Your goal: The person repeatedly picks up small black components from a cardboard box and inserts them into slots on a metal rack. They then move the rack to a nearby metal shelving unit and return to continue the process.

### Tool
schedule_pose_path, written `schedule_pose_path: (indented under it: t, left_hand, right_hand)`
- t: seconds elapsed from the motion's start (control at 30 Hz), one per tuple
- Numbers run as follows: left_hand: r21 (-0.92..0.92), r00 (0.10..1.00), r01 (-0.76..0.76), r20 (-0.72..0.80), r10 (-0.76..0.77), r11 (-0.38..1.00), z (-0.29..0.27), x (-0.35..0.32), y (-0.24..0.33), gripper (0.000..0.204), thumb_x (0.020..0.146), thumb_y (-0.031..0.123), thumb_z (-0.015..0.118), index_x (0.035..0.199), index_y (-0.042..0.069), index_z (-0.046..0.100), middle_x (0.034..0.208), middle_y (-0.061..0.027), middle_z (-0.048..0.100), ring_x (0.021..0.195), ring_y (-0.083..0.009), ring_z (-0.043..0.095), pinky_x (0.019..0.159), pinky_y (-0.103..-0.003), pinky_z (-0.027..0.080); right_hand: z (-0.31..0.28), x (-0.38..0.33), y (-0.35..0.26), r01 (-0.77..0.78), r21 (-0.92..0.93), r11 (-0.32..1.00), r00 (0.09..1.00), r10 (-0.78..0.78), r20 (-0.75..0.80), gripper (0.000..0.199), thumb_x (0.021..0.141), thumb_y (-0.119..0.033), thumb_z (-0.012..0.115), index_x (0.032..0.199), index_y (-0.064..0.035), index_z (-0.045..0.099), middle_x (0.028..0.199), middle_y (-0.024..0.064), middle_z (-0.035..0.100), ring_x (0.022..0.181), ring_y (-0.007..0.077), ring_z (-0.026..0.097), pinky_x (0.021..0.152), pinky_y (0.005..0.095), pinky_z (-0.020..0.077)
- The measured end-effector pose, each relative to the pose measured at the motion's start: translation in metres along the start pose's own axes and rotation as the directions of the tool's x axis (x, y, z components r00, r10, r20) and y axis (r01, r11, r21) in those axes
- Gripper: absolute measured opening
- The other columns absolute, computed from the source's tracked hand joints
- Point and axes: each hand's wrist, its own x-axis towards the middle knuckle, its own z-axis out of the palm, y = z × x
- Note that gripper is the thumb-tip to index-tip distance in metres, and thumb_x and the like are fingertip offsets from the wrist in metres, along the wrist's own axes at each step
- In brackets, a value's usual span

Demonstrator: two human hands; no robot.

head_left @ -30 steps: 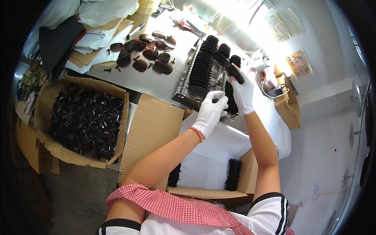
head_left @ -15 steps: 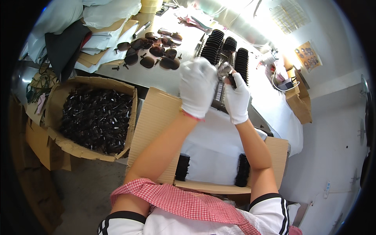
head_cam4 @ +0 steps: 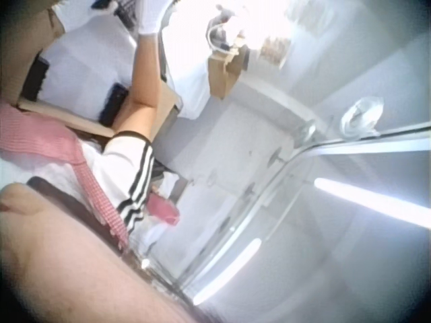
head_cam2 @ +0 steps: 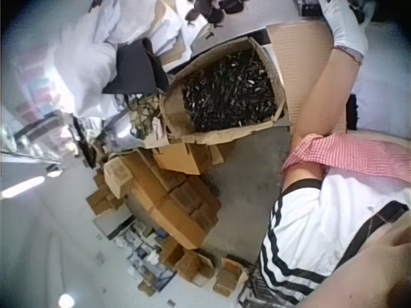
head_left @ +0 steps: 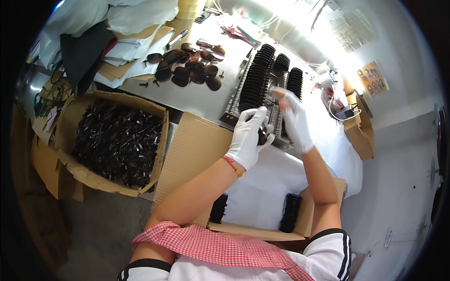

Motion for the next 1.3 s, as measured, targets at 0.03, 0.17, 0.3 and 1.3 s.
schedule_pose_path:
  t: [0.03, 0.17, 0.3, 1.3]
  left_hand:
    - [0.067, 0.999, 0.019, 0.030, -0.021, 0.998, -0.002, 0.004, -0.005, 0.014, 0.095, 0.025, 0.068, 0.101, 0.017, 0.058, 0.097, 0.0011, 0.060, 0.084, -0.0105, 0.060, 0.064, -0.029, 0.055]
    - [0.734, 0.934, -0.353, 0.239, 0.265, 0.580, -0.009, 0.026, -0.035, 0.020, 0.082, 0.013, 0.072, 0.091, 0.003, 0.057, 0.087, -0.0069, 0.063, 0.085, -0.0187, 0.063, 0.078, -0.032, 0.053]
    - [0.918, 0.847, -0.397, 0.376, 0.376, -0.022, -0.017, 0.036, -0.050, 0.046, 0.084, 0.020, 0.068, 0.124, -0.001, 0.058, 0.133, -0.0199, 0.055, 0.118, -0.0344, 0.058, 0.101, -0.038, 0.048]
    - [0.829, 0.887, -0.456, 0.396, 0.237, 0.323, -0.025, 0.038, -0.034, 0.036, 0.080, 0.015, 0.074, 0.112, 0.002, 0.064, 0.111, -0.0123, 0.062, 0.098, -0.0216, 0.064, 0.089, -0.033, 0.052]
  right_hand:
    - [-0.007, 0.019, 0.025, -0.166, 0.078, 0.983, 0.980, 0.173, -0.099, 0.035, 0.098, -0.015, 0.054, 0.127, 0.0037, 0.060, 0.124, 0.0162, 0.064, 0.115, 0.0205, 0.061, 0.102, 0.0318, 0.0443]
    - [-0.020, 0.097, 0.120, -0.430, 0.646, 0.631, 0.783, 0.616, -0.081, 0.067, 0.096, -0.012, 0.059, 0.151, 0.0011, 0.024, 0.150, 0.0136, 0.038, 0.127, 0.0198, 0.048, 0.107, 0.0363, 0.0408]
    - [-0.020, 0.144, 0.171, -0.377, 0.689, 0.619, 0.858, 0.514, 0.008, 0.061, 0.088, 0.000, 0.064, 0.143, -0.0028, 0.038, 0.132, 0.0110, 0.054, 0.111, 0.0200, 0.059, 0.097, 0.0343, 0.0494]
    - [-0.025, 0.128, 0.088, -0.192, -0.339, 0.921, 0.901, 0.028, -0.434, 0.030, 0.088, -0.013, 0.058, 0.114, -0.0019, 0.068, 0.090, 0.0184, 0.072, 0.077, 0.0232, 0.068, 0.071, 0.0345, 0.0515]
